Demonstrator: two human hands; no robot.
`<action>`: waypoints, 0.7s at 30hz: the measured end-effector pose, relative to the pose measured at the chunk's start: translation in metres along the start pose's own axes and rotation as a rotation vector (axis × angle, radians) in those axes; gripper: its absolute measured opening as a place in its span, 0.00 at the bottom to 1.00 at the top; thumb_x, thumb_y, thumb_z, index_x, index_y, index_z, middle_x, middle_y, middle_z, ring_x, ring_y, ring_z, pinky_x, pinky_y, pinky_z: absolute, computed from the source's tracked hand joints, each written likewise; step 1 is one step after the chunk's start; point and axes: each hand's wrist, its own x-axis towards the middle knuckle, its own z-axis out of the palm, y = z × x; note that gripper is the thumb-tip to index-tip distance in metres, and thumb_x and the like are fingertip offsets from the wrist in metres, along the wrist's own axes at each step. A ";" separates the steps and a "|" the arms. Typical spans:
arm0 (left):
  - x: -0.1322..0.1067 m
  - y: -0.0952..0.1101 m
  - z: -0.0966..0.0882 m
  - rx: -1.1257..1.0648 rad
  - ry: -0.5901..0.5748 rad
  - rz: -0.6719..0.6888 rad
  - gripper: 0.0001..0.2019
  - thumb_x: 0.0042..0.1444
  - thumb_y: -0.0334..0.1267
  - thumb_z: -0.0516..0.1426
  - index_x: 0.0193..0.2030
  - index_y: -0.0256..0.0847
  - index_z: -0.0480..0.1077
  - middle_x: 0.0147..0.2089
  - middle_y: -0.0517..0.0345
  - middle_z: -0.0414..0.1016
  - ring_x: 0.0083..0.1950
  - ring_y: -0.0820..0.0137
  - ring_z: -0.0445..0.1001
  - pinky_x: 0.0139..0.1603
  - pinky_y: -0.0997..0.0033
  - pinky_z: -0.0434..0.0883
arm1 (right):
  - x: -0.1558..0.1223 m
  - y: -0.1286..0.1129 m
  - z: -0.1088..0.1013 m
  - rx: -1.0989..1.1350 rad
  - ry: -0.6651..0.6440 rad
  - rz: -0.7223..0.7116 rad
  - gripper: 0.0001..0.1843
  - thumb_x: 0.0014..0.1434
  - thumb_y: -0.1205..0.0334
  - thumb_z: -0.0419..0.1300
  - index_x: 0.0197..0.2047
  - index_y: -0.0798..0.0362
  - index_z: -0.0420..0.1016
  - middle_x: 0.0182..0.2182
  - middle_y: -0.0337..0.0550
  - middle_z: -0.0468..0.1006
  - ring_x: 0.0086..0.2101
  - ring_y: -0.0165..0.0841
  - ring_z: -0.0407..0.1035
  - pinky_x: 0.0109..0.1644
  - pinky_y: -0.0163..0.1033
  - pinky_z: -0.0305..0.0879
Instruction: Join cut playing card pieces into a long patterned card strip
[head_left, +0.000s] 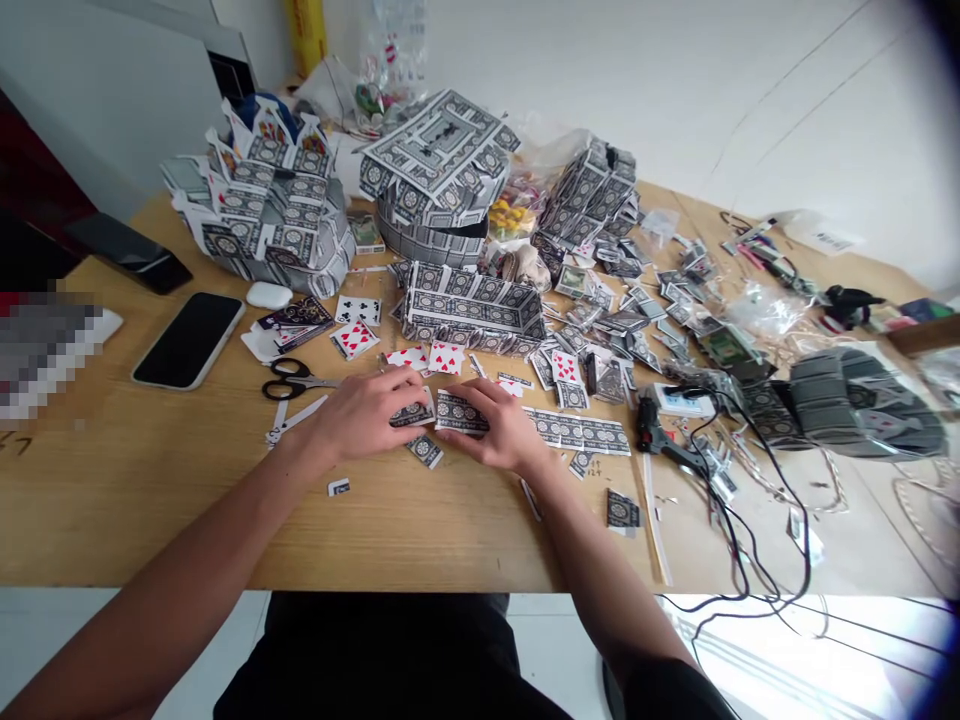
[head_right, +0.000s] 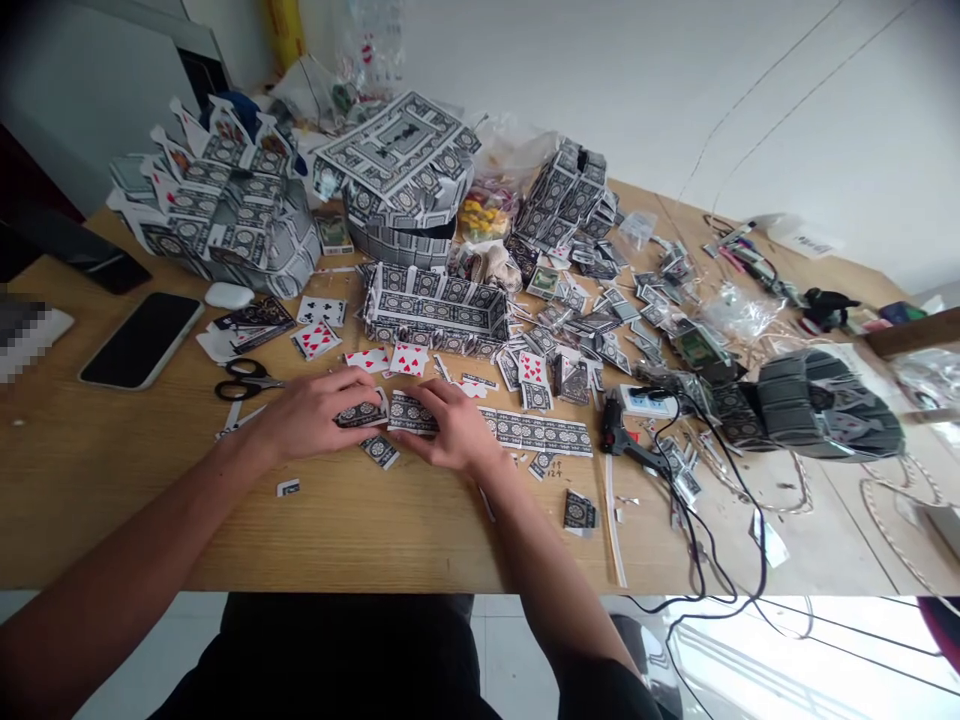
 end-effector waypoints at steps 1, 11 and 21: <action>0.000 0.000 0.000 0.000 -0.009 -0.002 0.10 0.61 0.41 0.67 0.48 0.44 0.78 0.51 0.56 0.80 0.47 0.63 0.81 0.44 0.66 0.75 | 0.000 0.001 0.001 -0.006 0.000 -0.003 0.31 0.65 0.43 0.69 0.64 0.53 0.75 0.50 0.54 0.81 0.48 0.47 0.78 0.54 0.53 0.76; 0.004 -0.006 -0.003 -0.335 -0.002 -0.067 0.08 0.66 0.35 0.59 0.41 0.44 0.81 0.42 0.56 0.85 0.46 0.63 0.80 0.59 0.57 0.73 | 0.001 0.000 0.012 0.014 0.070 -0.081 0.32 0.64 0.44 0.71 0.66 0.50 0.75 0.50 0.53 0.81 0.50 0.46 0.76 0.55 0.57 0.77; 0.005 -0.007 -0.008 -0.652 -0.069 -0.399 0.10 0.58 0.44 0.67 0.37 0.41 0.74 0.32 0.61 0.75 0.33 0.71 0.72 0.34 0.72 0.70 | -0.002 -0.007 0.021 0.022 0.109 -0.128 0.31 0.66 0.44 0.69 0.65 0.51 0.75 0.49 0.54 0.80 0.47 0.45 0.75 0.53 0.54 0.77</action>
